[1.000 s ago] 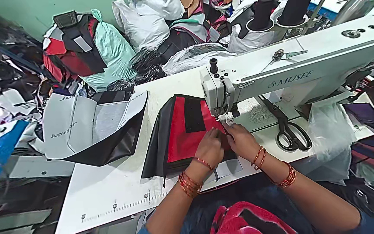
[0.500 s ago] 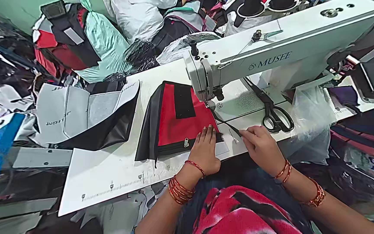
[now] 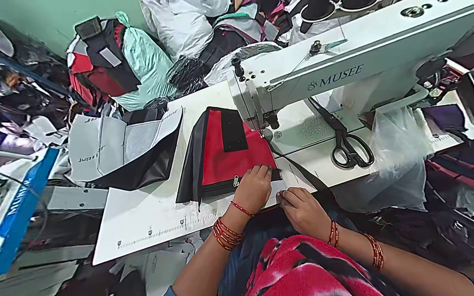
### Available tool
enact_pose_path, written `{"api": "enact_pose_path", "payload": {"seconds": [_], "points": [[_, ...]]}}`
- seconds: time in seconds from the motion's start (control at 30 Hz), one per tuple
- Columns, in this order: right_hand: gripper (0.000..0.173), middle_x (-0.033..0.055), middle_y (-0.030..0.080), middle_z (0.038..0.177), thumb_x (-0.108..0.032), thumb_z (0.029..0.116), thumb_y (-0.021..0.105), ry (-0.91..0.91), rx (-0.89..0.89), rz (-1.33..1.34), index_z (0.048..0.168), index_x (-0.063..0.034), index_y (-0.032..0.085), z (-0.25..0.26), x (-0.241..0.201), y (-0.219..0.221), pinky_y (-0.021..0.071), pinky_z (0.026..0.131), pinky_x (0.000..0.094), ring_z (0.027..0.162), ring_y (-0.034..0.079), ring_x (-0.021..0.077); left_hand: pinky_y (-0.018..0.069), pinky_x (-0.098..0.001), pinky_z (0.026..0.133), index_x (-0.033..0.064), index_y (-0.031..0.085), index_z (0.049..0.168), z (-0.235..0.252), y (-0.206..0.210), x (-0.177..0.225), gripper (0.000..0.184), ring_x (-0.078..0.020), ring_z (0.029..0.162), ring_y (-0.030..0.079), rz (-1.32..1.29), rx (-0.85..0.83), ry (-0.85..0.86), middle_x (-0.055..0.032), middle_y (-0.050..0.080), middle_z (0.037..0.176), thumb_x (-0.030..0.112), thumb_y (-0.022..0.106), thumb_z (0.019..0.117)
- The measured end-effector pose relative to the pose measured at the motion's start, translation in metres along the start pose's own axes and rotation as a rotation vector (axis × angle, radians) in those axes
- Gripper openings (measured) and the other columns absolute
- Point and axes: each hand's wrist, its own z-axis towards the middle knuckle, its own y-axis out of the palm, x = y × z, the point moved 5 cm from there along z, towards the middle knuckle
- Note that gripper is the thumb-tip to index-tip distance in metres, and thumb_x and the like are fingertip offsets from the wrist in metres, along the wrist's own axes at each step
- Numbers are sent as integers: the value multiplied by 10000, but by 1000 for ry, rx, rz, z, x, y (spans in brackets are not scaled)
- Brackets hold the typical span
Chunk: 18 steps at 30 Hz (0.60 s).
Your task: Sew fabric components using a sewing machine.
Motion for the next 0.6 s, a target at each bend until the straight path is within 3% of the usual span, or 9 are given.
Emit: {"api": "enact_pose_path", "payload": {"seconds": [0.1,0.27,0.47,0.53,0.6], "points": [[206,95,743,1014,-57,908,552,-4,3,8,865,-61,753,-2,1,1,564,777,388,932,701,269,596,-483,756,-85,734,1088,4,1,3,268,-379,956,720,70,105,62,-207,724,1034,40,617,883],[205,93,743,1023,-61,913,549,-4,6,0,858,-64,746,-3,1,2,562,762,390,923,701,266,604,-431,716,-86,748,982,5,3,3,197,-354,851,725,87,203,133,-189,725,925,6,628,855],[209,97,742,1029,-58,912,547,-21,2,-37,869,-60,751,-3,0,3,558,772,383,931,698,262,602,-426,706,-87,746,965,5,3,4,197,-348,846,726,72,229,127,-190,724,913,3,620,844],[199,98,740,1004,-76,908,558,-20,-14,-14,862,-63,752,-1,1,2,562,771,388,928,701,270,596,-462,756,-97,741,989,6,0,5,268,-371,905,717,-5,168,54,-207,717,954,73,593,842],[195,104,728,947,-126,918,582,20,-55,92,830,-64,745,3,6,-4,577,768,419,914,703,287,563,-502,890,-102,725,1086,11,-4,12,395,-404,1057,682,-104,21,-128,-246,702,1069,224,598,903]]}}
